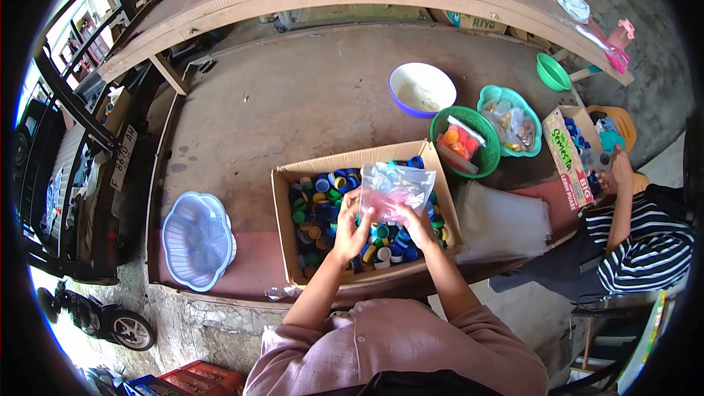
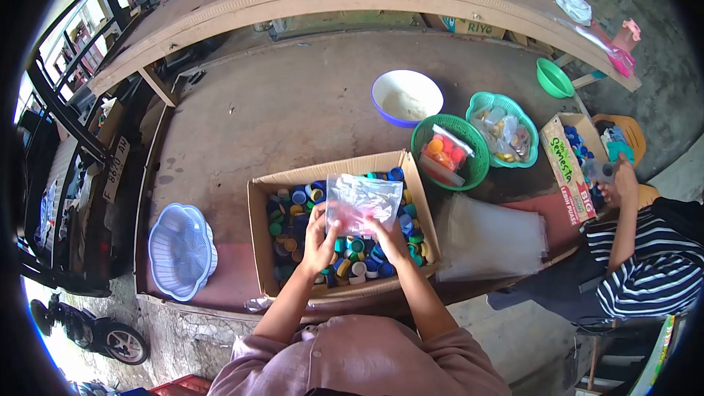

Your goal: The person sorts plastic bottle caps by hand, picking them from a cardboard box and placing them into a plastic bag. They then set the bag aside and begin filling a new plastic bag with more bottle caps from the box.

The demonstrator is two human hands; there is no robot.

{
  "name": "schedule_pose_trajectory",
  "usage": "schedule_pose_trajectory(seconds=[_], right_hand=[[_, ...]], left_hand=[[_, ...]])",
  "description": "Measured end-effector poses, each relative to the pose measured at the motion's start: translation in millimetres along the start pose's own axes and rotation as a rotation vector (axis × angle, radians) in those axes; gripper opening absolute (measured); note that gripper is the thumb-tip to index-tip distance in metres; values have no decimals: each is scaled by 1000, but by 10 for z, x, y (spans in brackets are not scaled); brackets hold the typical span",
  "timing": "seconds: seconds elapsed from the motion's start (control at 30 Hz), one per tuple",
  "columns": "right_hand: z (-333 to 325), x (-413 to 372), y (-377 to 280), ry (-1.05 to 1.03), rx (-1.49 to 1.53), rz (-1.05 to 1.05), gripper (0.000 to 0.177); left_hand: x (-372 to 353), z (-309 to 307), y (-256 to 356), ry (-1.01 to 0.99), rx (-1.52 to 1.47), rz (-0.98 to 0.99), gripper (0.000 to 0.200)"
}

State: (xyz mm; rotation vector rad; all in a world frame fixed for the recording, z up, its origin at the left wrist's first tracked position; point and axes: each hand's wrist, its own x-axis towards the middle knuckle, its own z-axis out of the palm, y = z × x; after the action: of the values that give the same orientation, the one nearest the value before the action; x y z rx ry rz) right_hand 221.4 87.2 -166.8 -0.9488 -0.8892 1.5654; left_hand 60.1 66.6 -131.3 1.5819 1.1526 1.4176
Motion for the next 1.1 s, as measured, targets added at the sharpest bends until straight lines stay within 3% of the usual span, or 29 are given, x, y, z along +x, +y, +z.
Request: schedule_pose_trajectory(seconds=[0.03, 0.13, 0.17, 0.23, 0.37, 0.57, 0.63, 0.7, 0.73, 0.77, 0.87, 0.97, 1.1], right_hand=[[15, -18, -18, -4, -42, -2, 35], [92, -92, -112, -48, -171, -80, 36], [113, -105, -131, -94, -256, -159, 36], [123, -129, -154, -85, -234, -127, 37], [60, -85, -125, -36, -88, -51, 29], [93, -81, -197, 97, -42, -7, 20], [130, -99, -176, 161, -196, -133, 17], [99, -81, -131, 170, -198, -161, 16], [71, -57, -92, 179, -196, -186, 15], [35, -11, -27, 170, -319, -400, 15], [-5, 3, -103, 251, -470, -498, 14], [13, -31, -129, 200, -364, -416, 12], [57, -72, -94, 179, -324, -291, 8]], left_hand=[[-10, 0, -71, -46, -6, 6, 17], [-80, 112, -57, 41, -433, -221, 37], [-73, 108, -62, 40, -435, -224, 37], [-53, 84, -90, -48, -487, -337, 26], [-52, 77, -156, 36, -387, -234, 7], [-53, 39, -182, 8, -383, -218, 13], [-47, 38, -140, -3, -422, -242, 13], [-22, 34, -73, -4, -468, -426, 14], [-17, 43, -90, -6, -471, -425, 14], [-18, 52, -121, 12, -436, -383, 14], [-26, 80, -197, 68, -388, -330, 14], [-3, 41, -223, 221, -257, -185, 12], [10, 28, -92, 261, -311, -166, 16]])
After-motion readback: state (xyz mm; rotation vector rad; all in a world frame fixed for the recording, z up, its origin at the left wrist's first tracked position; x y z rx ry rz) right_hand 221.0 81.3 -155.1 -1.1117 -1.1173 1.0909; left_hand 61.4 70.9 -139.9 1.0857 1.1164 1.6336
